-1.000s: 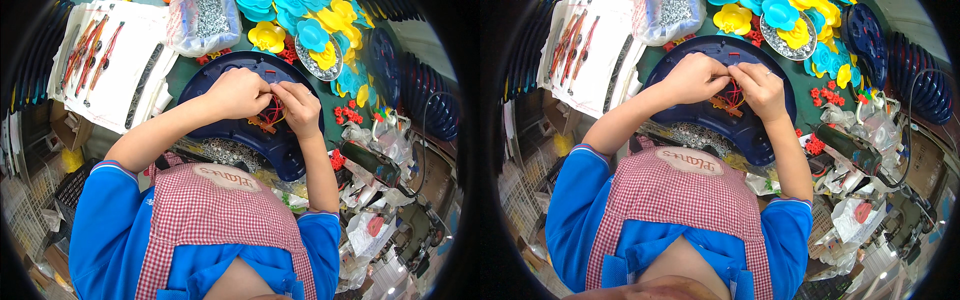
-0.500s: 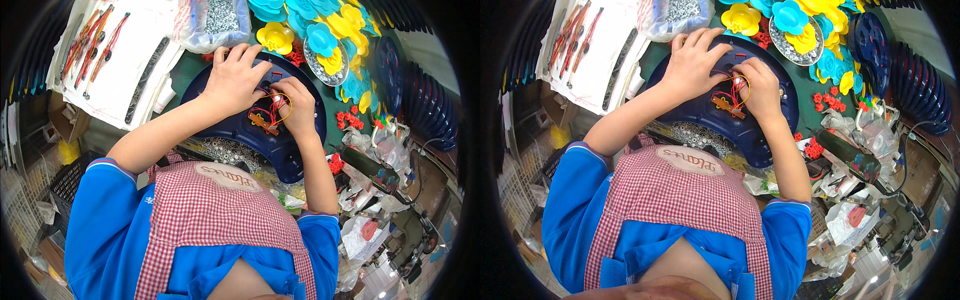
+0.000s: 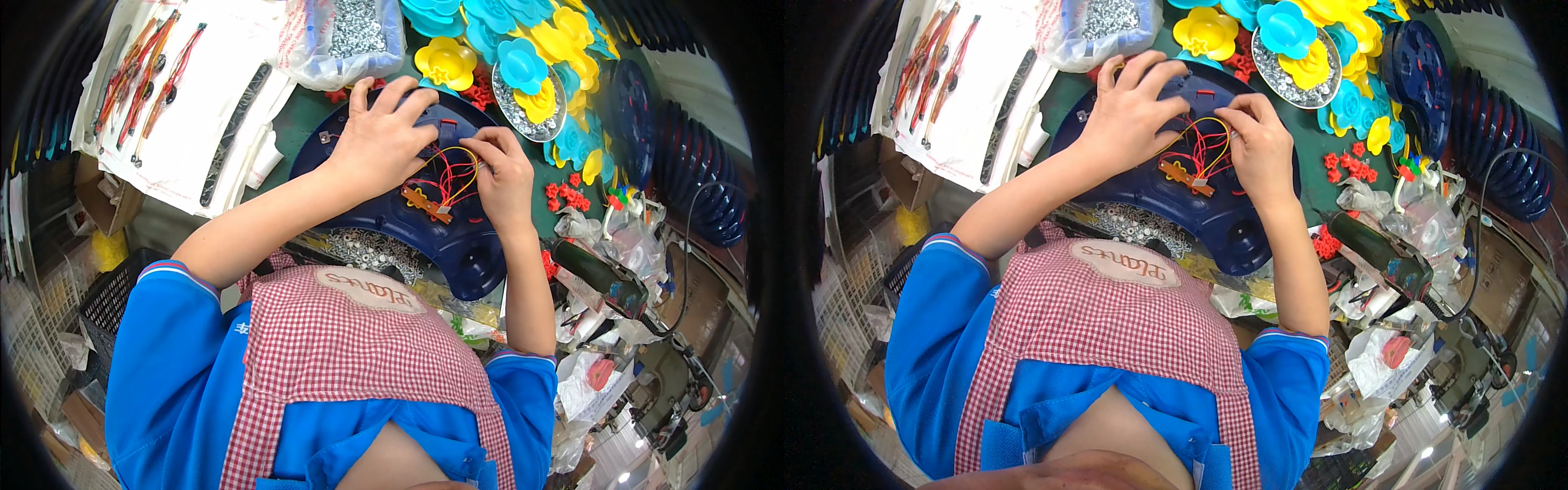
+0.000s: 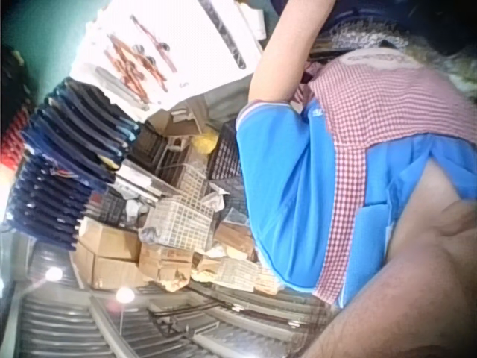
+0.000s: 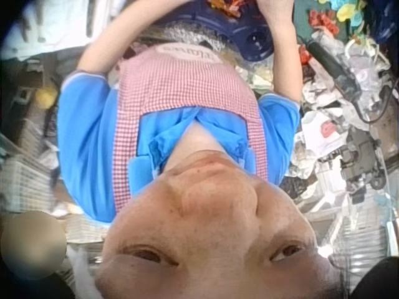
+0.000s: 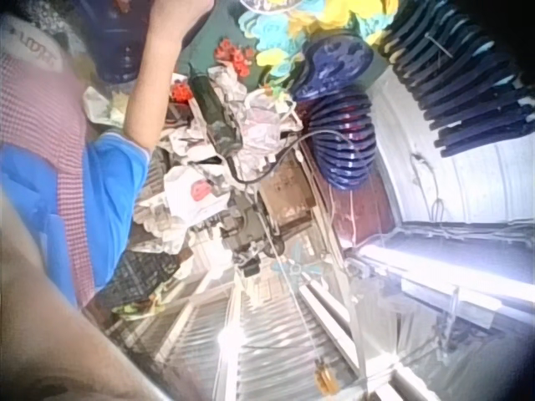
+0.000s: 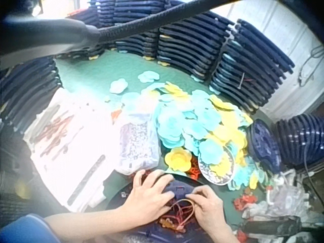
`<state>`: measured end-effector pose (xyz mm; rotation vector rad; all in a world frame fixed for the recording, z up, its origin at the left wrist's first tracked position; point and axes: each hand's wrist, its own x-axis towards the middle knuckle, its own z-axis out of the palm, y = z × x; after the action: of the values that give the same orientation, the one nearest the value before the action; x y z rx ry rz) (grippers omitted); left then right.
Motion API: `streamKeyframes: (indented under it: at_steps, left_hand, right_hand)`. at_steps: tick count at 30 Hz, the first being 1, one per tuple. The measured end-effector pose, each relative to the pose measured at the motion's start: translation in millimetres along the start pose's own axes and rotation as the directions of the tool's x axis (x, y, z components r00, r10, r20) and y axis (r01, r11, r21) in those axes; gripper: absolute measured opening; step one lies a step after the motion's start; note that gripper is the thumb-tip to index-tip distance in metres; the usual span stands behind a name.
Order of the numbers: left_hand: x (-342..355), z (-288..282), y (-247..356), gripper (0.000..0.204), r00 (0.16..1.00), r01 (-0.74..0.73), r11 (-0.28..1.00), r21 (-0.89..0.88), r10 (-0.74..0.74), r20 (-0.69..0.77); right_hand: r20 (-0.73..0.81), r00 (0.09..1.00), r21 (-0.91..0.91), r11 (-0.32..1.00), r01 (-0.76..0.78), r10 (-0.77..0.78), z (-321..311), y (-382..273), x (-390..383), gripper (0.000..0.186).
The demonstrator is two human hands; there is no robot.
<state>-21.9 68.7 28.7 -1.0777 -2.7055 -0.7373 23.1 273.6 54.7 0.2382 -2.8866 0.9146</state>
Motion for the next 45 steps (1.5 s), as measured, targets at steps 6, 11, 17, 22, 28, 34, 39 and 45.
streamKeyframes:
  at_steps: [6,11,17,22,28,34,39,45]
  left_hand:
    - [-0.7,4.5,0.2,0.028,1.000,0.012,1.000,-0.027,-0.013,-0.012]
    - [-2.8,7.3,0.4,0.028,1.000,0.011,1.000,-0.029,-0.012,-0.027]
    - [-4.3,9.7,0.8,0.026,0.998,-0.005,1.000,-0.025,0.003,-0.058]
    - [-1.5,8.5,2.1,0.020,0.997,-0.078,0.996,0.053,0.079,-0.014]
    - [18.7,15.8,25.7,0.024,0.984,-0.158,0.984,0.082,0.150,0.094]
    - [-2.0,-13.0,12.8,0.033,0.977,-0.186,0.979,-0.087,0.194,0.094]
    - [-36.9,-24.2,14.4,0.063,0.945,-0.146,0.963,-0.226,0.203,0.255]
    - [-41.9,-21.2,10.5,0.074,0.943,-0.124,0.964,-0.236,0.188,0.275]
  right_hand:
    - [-0.055,0.996,-0.143,0.987,0.067,-0.076,1.5,5.1,-9.5,0.025]
    - [-0.096,0.995,-0.061,0.997,-0.044,0.038,5.9,3.0,-7.4,0.027]
    - [0.067,0.998,-0.191,0.982,0.013,0.000,4.0,7.1,3.2,0.030]
    - [-0.076,0.985,-0.149,0.978,0.145,-0.157,-16.7,14.3,-3.4,0.019]
    - [-0.092,0.996,-0.121,0.993,0.011,-0.023,-10.3,2.6,-24.9,0.016]
    - [-0.181,0.977,0.007,0.993,-0.116,0.115,-11.5,0.2,-50.3,0.016]
    - [-0.233,0.972,-0.151,0.989,0.002,-0.037,-1.9,3.2,-49.4,0.023]
    - [-0.131,0.991,-0.306,0.952,-0.022,-0.019,-5.7,-3.0,-47.2,0.035]
